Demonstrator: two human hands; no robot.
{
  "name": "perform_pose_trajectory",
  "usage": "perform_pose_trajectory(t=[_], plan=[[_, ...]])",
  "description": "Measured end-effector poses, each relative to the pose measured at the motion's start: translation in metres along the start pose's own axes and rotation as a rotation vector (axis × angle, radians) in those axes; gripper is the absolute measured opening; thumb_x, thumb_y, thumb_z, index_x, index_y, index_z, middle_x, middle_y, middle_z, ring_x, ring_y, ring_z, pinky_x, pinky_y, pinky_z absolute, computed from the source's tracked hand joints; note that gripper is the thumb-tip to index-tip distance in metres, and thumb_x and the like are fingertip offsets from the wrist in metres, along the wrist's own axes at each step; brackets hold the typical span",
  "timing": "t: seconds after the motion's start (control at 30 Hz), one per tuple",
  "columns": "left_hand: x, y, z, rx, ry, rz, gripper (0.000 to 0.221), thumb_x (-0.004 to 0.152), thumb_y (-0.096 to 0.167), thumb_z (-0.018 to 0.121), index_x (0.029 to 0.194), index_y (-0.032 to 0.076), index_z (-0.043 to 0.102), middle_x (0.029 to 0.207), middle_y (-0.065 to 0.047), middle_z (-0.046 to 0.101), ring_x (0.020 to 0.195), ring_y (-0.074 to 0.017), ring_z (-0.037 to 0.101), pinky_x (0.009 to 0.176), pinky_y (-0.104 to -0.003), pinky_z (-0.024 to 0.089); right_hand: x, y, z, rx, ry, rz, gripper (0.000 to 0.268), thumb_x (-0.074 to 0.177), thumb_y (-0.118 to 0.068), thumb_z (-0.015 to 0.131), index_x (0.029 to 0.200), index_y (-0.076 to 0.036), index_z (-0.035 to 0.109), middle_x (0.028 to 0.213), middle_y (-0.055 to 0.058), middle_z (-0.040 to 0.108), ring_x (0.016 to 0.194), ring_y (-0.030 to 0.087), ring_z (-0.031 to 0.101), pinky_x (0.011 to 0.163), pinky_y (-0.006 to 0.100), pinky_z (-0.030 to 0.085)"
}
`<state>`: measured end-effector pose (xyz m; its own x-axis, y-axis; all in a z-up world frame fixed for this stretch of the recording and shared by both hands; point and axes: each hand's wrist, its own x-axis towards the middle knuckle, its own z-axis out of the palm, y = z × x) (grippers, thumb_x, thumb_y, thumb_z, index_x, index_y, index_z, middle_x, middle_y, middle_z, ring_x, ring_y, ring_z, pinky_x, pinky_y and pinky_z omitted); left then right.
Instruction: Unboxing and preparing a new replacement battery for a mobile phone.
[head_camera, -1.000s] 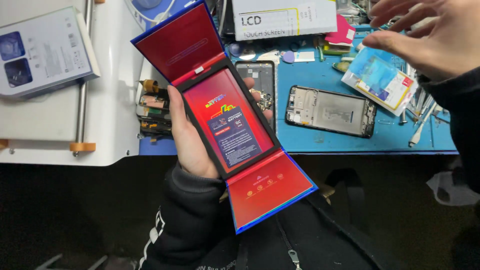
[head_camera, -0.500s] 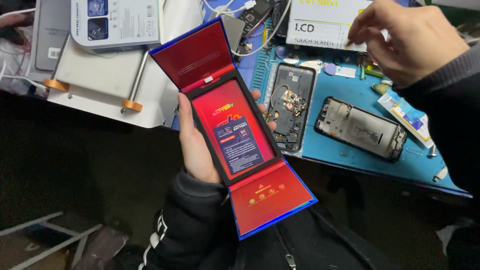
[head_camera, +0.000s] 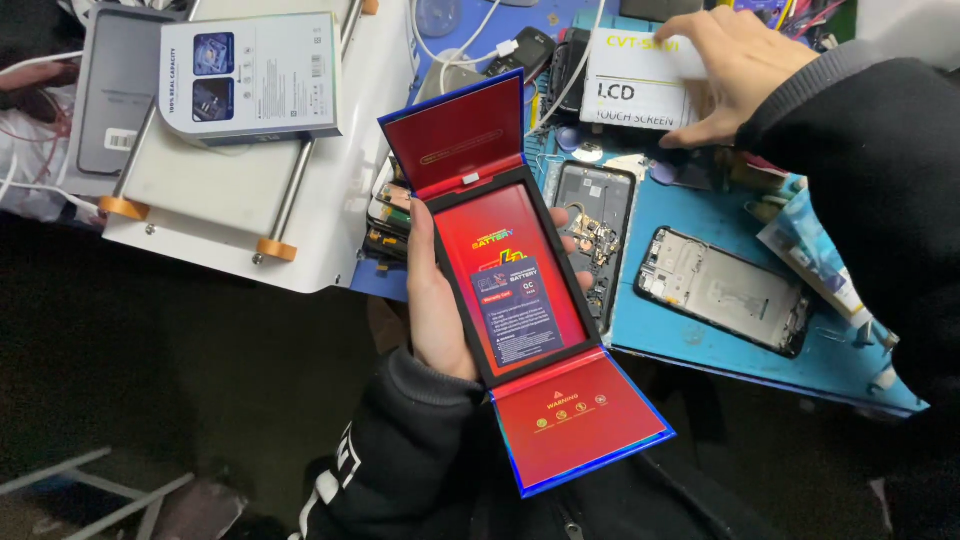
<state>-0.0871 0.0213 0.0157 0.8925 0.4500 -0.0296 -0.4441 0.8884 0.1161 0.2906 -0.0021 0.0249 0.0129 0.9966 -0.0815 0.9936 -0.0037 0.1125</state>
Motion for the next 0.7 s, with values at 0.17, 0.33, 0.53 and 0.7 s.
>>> perform_pose_trajectory(t=[0.17, 0.33, 0.53, 0.7], plan=[[0.006, 0.0, -0.004, -0.019, 0.014, -0.024, 0.094, 0.103, 0.079, 0.033, 0.153, 0.0, 0.043, 0.137, -0.026, 0.059, 0.111, -0.0456, 0.067, 0.094, -0.06, 0.058, -0.004, 0.0, -0.003, 0.155, 0.182, -0.136, 0.097, 0.068, -0.04, 0.089, 0.145, 0.0, 0.046, 0.133, 0.028, 0.055, 0.127, 0.042, 0.055, 0.103, 0.046, 0.05], [0.006, 0.001, -0.004, 0.0, 0.016, -0.021, 0.092, 0.103, 0.078, 0.033, 0.152, 0.001, 0.044, 0.135, -0.025, 0.06, 0.107, -0.0461, 0.069, 0.09, -0.06, 0.058, -0.004, -0.009, -0.007, 0.059, 0.2, -0.088, 0.095, 0.066, -0.038, 0.091, 0.141, 0.001, 0.049, 0.126, 0.027, 0.057, 0.122, 0.04, 0.058, 0.103, 0.045, 0.052], [0.012, -0.009, -0.006, -0.028, -0.002, -0.022, 0.094, 0.105, 0.079, 0.034, 0.151, -0.003, 0.045, 0.131, -0.027, 0.06, 0.11, -0.0406, 0.068, 0.098, -0.058, 0.057, -0.009, -0.018, -0.017, -0.026, 0.143, -0.01, 0.092, 0.069, -0.045, 0.091, 0.137, 0.002, 0.051, 0.113, 0.025, 0.063, 0.11, 0.038, 0.064, 0.094, 0.044, 0.056], [0.015, -0.013, -0.007, -0.029, 0.041, 0.013, 0.092, 0.103, 0.078, 0.035, 0.15, 0.0, 0.046, 0.134, -0.025, 0.06, 0.114, -0.0372, 0.065, 0.1, -0.058, 0.056, -0.009, -0.019, -0.019, -0.029, 0.13, -0.013, 0.09, 0.069, -0.045, 0.092, 0.135, 0.002, 0.051, 0.115, 0.025, 0.063, 0.109, 0.038, 0.066, 0.093, 0.045, 0.057]])
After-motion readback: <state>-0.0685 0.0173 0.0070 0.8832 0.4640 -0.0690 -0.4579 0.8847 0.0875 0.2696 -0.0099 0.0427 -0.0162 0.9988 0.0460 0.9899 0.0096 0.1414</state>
